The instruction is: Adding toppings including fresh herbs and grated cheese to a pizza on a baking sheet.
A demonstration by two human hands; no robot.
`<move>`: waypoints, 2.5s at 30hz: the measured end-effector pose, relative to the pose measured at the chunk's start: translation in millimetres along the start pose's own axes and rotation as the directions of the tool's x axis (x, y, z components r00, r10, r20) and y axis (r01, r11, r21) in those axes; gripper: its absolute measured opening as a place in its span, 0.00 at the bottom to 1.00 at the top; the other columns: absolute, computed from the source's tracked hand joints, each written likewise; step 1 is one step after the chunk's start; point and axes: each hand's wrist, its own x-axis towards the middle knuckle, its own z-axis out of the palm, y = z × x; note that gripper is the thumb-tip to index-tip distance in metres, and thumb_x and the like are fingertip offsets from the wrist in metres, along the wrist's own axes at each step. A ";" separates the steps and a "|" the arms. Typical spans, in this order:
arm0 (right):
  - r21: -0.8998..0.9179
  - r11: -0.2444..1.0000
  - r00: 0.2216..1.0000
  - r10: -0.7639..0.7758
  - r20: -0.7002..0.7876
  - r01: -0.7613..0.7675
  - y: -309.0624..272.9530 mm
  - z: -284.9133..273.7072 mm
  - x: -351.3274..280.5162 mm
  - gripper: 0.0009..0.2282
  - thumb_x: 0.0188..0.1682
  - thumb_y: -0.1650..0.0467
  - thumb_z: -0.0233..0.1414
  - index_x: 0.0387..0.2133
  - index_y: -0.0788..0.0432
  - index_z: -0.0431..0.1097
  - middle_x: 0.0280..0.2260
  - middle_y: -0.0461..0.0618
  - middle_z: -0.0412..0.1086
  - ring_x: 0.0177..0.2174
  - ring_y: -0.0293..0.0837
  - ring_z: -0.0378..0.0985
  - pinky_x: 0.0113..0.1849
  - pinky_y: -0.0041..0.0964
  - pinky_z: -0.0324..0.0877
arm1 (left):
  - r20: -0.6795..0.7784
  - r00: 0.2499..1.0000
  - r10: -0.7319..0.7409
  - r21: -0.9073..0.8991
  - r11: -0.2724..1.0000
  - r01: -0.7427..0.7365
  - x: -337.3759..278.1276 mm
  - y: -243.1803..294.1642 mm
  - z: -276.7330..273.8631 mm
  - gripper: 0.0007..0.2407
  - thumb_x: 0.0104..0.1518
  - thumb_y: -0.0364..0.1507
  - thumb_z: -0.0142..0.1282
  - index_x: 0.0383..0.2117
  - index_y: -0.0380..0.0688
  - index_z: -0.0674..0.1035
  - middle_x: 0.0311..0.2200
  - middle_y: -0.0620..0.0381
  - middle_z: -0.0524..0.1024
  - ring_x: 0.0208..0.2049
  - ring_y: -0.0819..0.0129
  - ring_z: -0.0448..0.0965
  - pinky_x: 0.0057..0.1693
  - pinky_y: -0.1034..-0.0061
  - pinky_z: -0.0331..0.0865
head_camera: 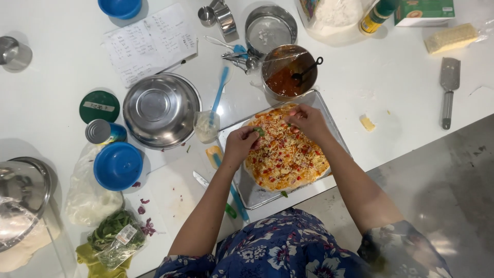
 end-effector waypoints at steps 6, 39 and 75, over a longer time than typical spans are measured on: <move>0.242 0.962 0.986 0.091 0.141 -0.124 -18.4 -22.1 -18.0 0.13 0.55 0.68 0.49 0.50 0.58 0.72 0.37 0.49 0.79 0.29 0.37 0.79 0.33 0.31 0.76 | 0.007 0.998 -0.055 0.077 0.996 0.055 7.3 -16.0 1.6 0.08 0.63 0.25 0.53 0.44 0.35 0.82 0.26 0.58 0.78 0.25 0.76 0.76 0.35 0.80 0.74; -0.082 0.980 0.958 -0.154 0.242 0.179 -32.7 -19.3 -31.2 0.13 0.47 0.78 0.57 0.43 0.58 0.63 0.40 0.48 0.71 0.40 0.38 0.78 0.44 0.35 0.76 | 0.325 0.931 0.168 0.552 0.765 -0.331 57.4 -15.4 50.8 0.10 0.63 0.28 0.50 0.46 0.41 0.80 0.34 0.49 0.80 0.27 0.64 0.79 0.41 0.66 0.73; -0.261 0.955 0.961 0.069 -0.267 -0.141 7.7 -21.2 13.9 0.07 0.48 0.73 0.56 0.40 0.55 0.72 0.40 0.44 0.75 0.33 0.37 0.79 0.35 0.38 0.75 | 0.142 0.971 0.191 0.634 0.737 -0.237 83.4 -0.5 31.2 0.11 0.61 0.26 0.58 0.49 0.44 0.76 0.37 0.50 0.82 0.35 0.64 0.83 0.45 0.66 0.76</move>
